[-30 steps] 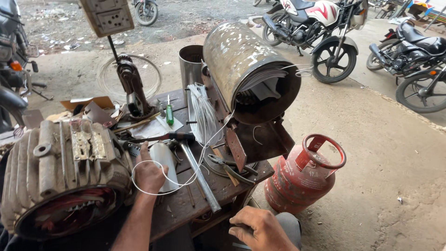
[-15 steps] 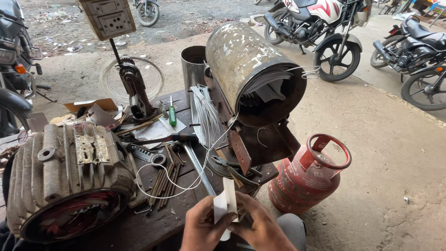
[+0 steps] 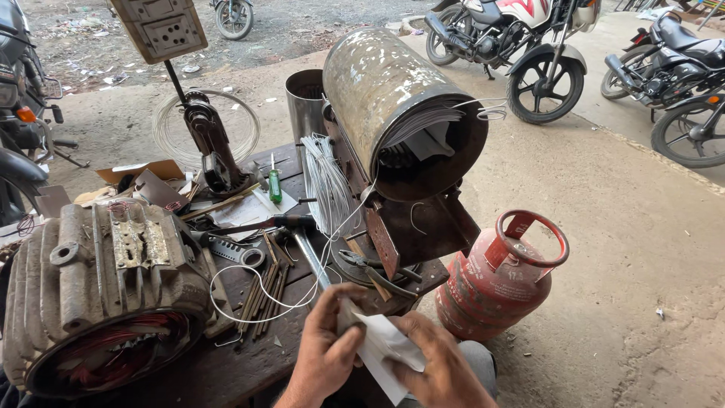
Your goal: The person winds white insulated wire into a cylindrical metal housing, repeatedly inserting and adjusting the wire with both hands. They use pliers to cut and secure the wire, then continue winding additional loops into the housing.
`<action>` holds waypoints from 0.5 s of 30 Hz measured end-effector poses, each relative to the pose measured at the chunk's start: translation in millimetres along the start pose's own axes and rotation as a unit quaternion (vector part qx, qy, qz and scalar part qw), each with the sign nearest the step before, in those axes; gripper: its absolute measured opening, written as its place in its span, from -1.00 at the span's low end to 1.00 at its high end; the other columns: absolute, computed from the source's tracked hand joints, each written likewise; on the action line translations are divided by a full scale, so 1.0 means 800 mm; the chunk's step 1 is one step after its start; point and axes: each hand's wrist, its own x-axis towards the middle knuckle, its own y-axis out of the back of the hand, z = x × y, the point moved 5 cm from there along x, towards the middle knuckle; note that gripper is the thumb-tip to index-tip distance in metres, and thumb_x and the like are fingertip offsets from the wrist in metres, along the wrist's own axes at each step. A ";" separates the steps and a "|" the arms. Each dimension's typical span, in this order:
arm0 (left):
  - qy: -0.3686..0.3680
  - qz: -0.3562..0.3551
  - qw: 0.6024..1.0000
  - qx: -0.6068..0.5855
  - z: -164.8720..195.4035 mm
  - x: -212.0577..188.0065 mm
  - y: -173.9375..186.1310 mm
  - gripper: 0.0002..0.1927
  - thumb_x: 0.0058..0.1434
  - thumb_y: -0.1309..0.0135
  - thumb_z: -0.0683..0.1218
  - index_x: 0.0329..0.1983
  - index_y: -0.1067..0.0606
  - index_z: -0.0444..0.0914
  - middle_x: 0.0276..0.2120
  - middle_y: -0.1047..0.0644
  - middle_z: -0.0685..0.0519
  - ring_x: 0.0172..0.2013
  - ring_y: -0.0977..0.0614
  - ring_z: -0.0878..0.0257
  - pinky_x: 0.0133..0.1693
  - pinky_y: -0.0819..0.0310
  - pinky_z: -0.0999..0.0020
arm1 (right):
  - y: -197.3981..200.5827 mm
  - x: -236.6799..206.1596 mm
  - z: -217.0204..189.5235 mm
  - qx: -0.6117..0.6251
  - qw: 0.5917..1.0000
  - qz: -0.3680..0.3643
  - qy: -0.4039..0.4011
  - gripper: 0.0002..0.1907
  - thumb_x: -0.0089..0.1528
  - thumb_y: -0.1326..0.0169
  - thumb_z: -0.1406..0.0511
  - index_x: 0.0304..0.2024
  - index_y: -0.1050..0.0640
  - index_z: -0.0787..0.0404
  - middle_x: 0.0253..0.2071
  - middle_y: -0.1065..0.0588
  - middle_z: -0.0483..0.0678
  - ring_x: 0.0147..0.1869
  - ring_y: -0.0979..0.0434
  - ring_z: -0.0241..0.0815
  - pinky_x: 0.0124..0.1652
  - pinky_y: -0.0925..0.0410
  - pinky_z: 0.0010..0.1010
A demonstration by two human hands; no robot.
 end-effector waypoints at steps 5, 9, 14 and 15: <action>0.058 0.060 0.987 -0.135 -0.002 0.002 -0.004 -0.59 0.05 0.05 -0.36 0.02 -0.31 -0.33 -0.25 -0.53 -0.04 -0.40 -0.65 0.35 -0.43 -0.65 0.40 | -0.004 -0.010 -0.036 -0.132 0.975 0.068 0.166 -0.35 0.10 -0.35 0.23 0.20 -0.46 0.29 0.03 -0.51 0.19 0.02 -0.63 0.08 -0.10 -0.51 -0.12; -0.026 -0.090 0.968 -0.231 0.020 -0.005 -0.010 -0.65 0.24 -0.06 -0.26 0.10 -0.34 -0.35 -0.25 -0.56 -0.12 -0.42 -0.64 0.30 -0.39 -0.63 0.41 | 0.016 -0.009 -0.024 -0.083 0.988 0.101 0.084 -0.78 0.28 -0.19 0.36 -0.01 -0.56 0.22 -0.24 -0.64 0.02 -0.19 -0.77 -0.12 -0.24 -0.56 -0.28; -0.072 -0.095 0.986 -0.120 0.024 -0.002 0.004 -0.76 0.40 -0.02 -0.23 0.06 -0.49 -0.46 -0.16 -0.64 -0.12 -0.27 -0.68 0.27 -0.23 -0.65 0.40 | 0.041 -0.008 -0.031 0.031 0.993 0.094 0.062 -0.81 0.28 -0.13 0.42 -0.06 -0.55 0.32 -0.36 -0.65 0.05 -0.32 -0.76 -0.14 -0.30 -0.52 -0.35; -0.096 -0.085 0.989 -0.078 0.025 -0.001 0.005 -0.78 0.40 -0.02 -0.26 0.07 -0.50 -0.46 -0.15 -0.65 -0.12 -0.23 -0.69 0.27 -0.19 -0.66 0.40 | 0.044 -0.007 -0.036 0.048 0.992 0.097 0.066 -0.80 0.28 -0.12 0.42 -0.03 -0.55 0.32 -0.35 -0.66 0.06 -0.32 -0.76 -0.15 -0.30 -0.53 -0.36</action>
